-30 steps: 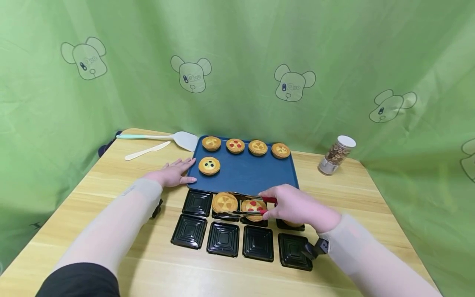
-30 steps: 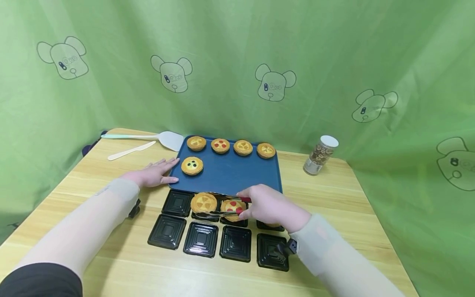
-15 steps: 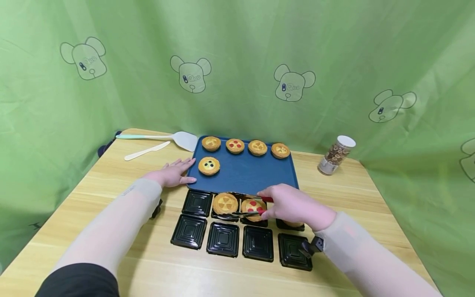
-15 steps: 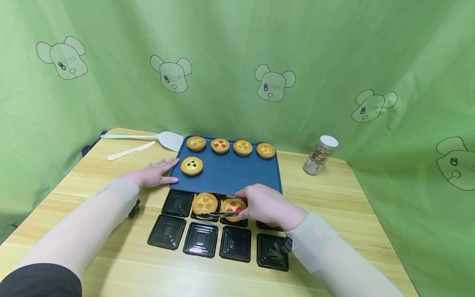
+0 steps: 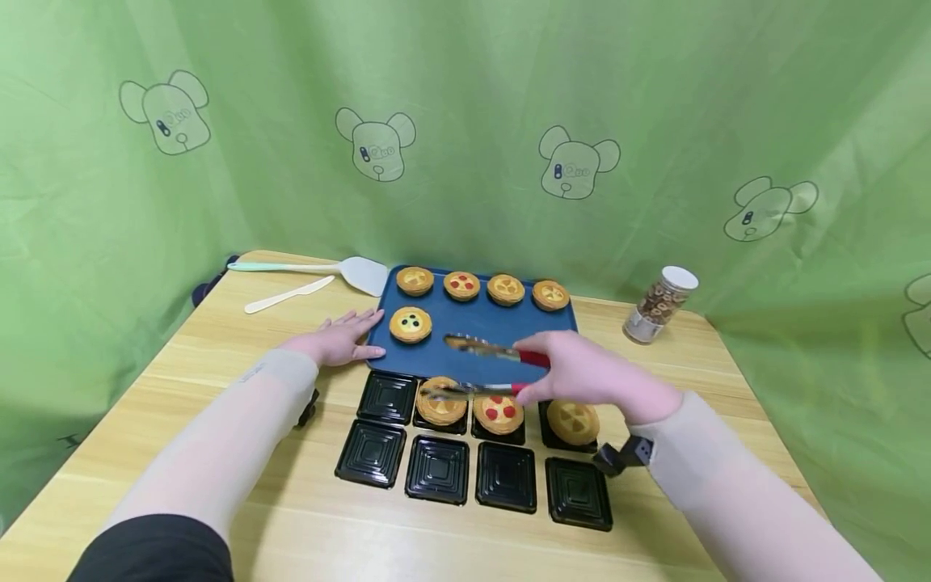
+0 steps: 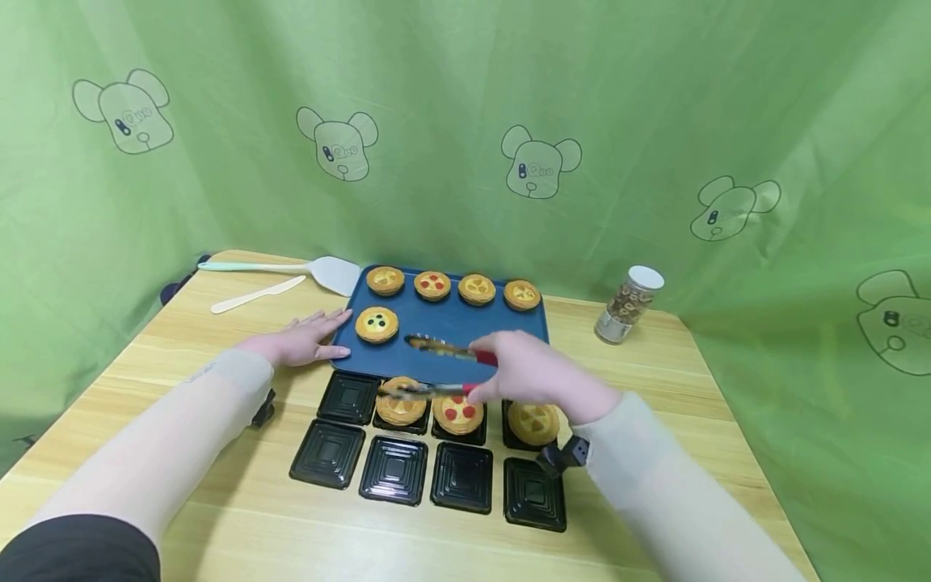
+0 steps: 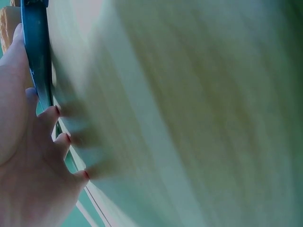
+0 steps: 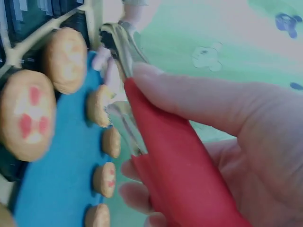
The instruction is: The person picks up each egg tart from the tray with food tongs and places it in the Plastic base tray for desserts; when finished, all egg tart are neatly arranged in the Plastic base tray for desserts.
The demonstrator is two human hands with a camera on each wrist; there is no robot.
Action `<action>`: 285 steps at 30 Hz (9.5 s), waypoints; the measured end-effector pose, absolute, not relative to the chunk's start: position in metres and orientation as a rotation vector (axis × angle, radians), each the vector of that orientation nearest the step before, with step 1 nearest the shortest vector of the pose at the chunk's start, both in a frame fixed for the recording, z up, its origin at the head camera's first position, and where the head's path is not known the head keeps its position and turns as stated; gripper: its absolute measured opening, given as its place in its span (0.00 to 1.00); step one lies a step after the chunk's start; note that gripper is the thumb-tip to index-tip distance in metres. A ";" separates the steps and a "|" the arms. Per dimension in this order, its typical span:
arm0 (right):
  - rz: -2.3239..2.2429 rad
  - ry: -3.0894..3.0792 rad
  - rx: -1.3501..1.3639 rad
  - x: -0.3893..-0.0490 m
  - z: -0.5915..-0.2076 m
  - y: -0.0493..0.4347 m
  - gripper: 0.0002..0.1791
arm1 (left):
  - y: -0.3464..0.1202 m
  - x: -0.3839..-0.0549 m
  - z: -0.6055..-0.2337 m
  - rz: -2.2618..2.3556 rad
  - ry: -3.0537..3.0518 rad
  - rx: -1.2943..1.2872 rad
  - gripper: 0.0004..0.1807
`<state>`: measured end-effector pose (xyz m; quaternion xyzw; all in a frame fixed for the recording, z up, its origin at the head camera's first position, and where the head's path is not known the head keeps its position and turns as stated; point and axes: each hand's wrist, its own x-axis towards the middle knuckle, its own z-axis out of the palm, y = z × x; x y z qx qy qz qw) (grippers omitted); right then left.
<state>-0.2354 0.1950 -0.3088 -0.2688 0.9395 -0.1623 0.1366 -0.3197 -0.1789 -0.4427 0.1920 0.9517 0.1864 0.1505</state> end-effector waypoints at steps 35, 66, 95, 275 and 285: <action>-0.322 2.796 -0.594 -0.310 -0.366 0.114 0.38 | -0.179 -0.321 -0.442 0.518 2.743 0.542 0.47; -0.380 2.567 -0.808 -0.248 -0.328 0.119 0.35 | -0.180 -0.321 -0.441 0.517 2.748 0.569 0.47; -0.514 2.700 -0.765 -0.271 -0.309 0.135 0.43 | -0.179 -0.318 -0.440 0.511 2.741 0.587 0.47; -0.492 2.873 -0.269 -0.378 -0.349 0.145 0.30 | -0.189 -0.324 -0.429 0.596 2.640 0.525 0.45; -0.526 2.880 -0.494 -0.331 -0.317 0.151 0.35 | -0.190 -0.326 -0.434 0.589 2.634 0.530 0.46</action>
